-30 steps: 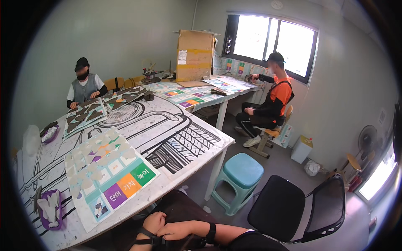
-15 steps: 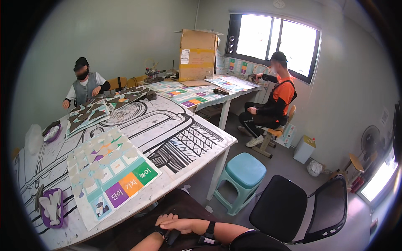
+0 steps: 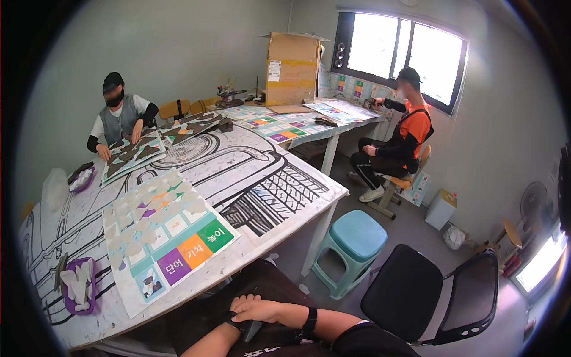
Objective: Applying adhesive or sticking shoe components onto a template sheet.
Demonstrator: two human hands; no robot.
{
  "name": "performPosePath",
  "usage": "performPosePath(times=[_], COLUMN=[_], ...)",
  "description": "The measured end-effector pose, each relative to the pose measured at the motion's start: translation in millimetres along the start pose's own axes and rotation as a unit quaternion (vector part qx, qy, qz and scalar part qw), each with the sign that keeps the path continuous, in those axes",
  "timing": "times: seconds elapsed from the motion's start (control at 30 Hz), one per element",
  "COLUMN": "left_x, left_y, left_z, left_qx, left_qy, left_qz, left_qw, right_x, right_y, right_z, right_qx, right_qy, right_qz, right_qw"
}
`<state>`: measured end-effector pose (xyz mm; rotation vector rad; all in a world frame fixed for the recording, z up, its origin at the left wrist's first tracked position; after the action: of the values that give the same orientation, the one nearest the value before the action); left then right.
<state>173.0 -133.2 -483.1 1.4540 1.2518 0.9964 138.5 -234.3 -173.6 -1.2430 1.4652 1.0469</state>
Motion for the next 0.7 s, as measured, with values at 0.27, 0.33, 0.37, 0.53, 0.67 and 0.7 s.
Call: performPosePath(times=[0.27,0.33,0.37,0.53,0.67,0.7], left_x=[-28,-29,-30,-20,-20,-20], left_y=[2,9,13,28,36,42], left_z=[0,-1,2,-10,-21,-22], left_qx=[-0.029,-0.036,-0.04,-0.058,-0.072,-0.075], left_qy=[-0.026,-0.026,-0.026,-0.026,-0.025,-0.025], left_qz=[0.152,0.189,0.208,0.301,0.374,0.391], left_qw=[0.988,0.981,0.977,0.952,0.924,0.917], right_x=[-36,-46,-50,-44,-49,-47], right_y=[-1,3,4,-3,-3,-2], right_z=[-13,-16,-17,-12,-9,-5], right_qx=[0.162,0.166,0.172,0.198,0.23,0.23], right_qy=[0.018,0.02,0.022,-0.036,-0.07,-0.07], right_qz=[-0.171,-0.214,-0.256,-0.17,-0.146,-0.146], right_qw=[0.972,0.962,0.951,0.965,0.96,0.96])
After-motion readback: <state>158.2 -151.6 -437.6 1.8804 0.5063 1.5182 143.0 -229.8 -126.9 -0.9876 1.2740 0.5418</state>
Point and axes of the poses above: each hand's wrist, its own z-axis towards the middle knuckle, its own y-axis out of the palm, x = y × z, the point moved 5 cm from there along z, towards the middle knuckle, and after that the axes turned 14 degrees about z, right-handed, at the moved point
